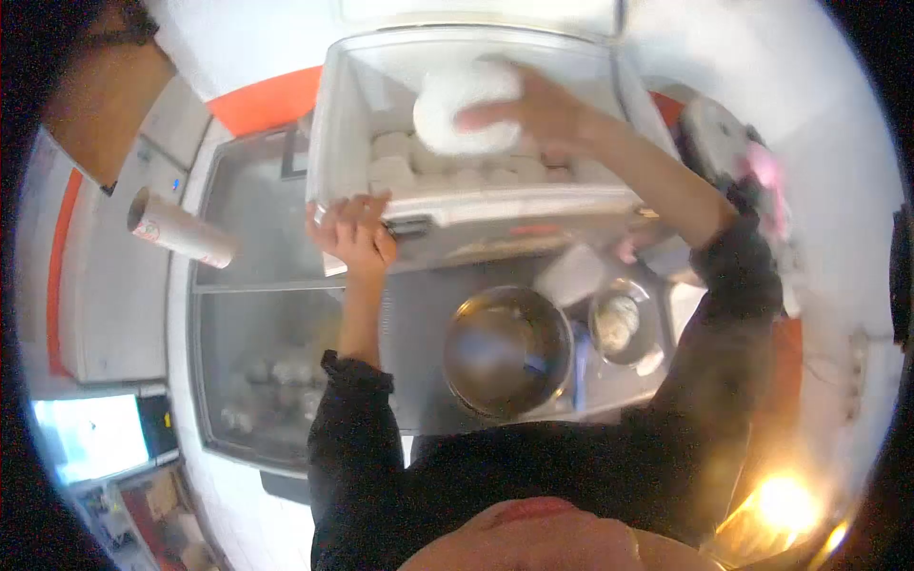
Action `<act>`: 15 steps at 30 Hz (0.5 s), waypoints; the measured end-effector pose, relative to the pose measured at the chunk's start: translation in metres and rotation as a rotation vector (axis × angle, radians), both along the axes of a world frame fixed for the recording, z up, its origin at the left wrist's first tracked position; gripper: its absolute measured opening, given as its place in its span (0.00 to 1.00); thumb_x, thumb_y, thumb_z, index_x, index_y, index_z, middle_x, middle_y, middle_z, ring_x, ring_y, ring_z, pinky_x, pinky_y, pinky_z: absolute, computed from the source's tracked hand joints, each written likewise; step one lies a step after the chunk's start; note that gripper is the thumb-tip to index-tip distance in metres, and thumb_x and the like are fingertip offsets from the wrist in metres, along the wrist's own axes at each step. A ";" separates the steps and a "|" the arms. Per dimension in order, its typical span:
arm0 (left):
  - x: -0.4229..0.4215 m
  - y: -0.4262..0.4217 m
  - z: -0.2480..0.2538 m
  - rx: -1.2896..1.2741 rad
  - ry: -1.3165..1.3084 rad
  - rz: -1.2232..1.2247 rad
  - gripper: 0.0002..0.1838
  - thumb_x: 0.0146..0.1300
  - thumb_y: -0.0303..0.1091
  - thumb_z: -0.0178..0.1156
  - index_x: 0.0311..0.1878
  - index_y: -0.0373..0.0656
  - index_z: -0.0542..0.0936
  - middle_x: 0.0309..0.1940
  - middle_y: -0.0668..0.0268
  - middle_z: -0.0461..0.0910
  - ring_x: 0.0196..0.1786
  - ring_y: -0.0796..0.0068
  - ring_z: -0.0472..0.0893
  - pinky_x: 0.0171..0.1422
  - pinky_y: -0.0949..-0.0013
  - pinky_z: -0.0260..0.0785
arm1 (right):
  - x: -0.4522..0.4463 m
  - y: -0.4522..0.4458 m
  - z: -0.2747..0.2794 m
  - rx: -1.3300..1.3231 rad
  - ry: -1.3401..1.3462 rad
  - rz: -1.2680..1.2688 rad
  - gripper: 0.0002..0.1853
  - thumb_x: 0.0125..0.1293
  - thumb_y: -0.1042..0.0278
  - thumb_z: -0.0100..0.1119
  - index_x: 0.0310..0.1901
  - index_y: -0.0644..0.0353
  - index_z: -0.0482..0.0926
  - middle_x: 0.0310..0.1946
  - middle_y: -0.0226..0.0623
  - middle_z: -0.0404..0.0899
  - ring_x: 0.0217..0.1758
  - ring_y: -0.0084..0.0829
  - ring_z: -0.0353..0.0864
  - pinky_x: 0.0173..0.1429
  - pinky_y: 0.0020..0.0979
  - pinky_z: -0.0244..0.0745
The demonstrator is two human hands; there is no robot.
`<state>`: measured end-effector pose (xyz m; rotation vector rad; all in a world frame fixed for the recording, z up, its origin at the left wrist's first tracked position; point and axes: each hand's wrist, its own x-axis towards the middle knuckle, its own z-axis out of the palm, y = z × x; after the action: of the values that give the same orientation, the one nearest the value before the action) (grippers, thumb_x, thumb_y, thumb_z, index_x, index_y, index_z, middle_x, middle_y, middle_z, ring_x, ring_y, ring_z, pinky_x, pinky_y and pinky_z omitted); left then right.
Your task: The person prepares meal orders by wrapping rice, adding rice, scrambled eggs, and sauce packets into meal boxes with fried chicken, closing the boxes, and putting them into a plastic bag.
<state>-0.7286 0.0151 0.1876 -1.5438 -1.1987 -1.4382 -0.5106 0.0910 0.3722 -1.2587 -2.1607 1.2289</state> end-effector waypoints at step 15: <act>0.268 -0.379 -0.002 -0.901 -0.170 -1.725 0.21 0.67 0.46 0.45 0.51 0.40 0.73 0.47 0.59 0.73 0.51 0.63 0.72 0.60 0.54 0.57 | 0.133 -0.618 -0.099 0.017 0.737 -1.129 0.35 0.52 0.55 0.70 0.59 0.59 0.68 0.52 0.37 0.75 0.54 0.29 0.73 0.58 0.33 0.68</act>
<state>-0.4602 -0.3638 0.1856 -3.5822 -0.2819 -2.0246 -0.3780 -0.5266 0.2736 -1.3669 -0.7031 0.8991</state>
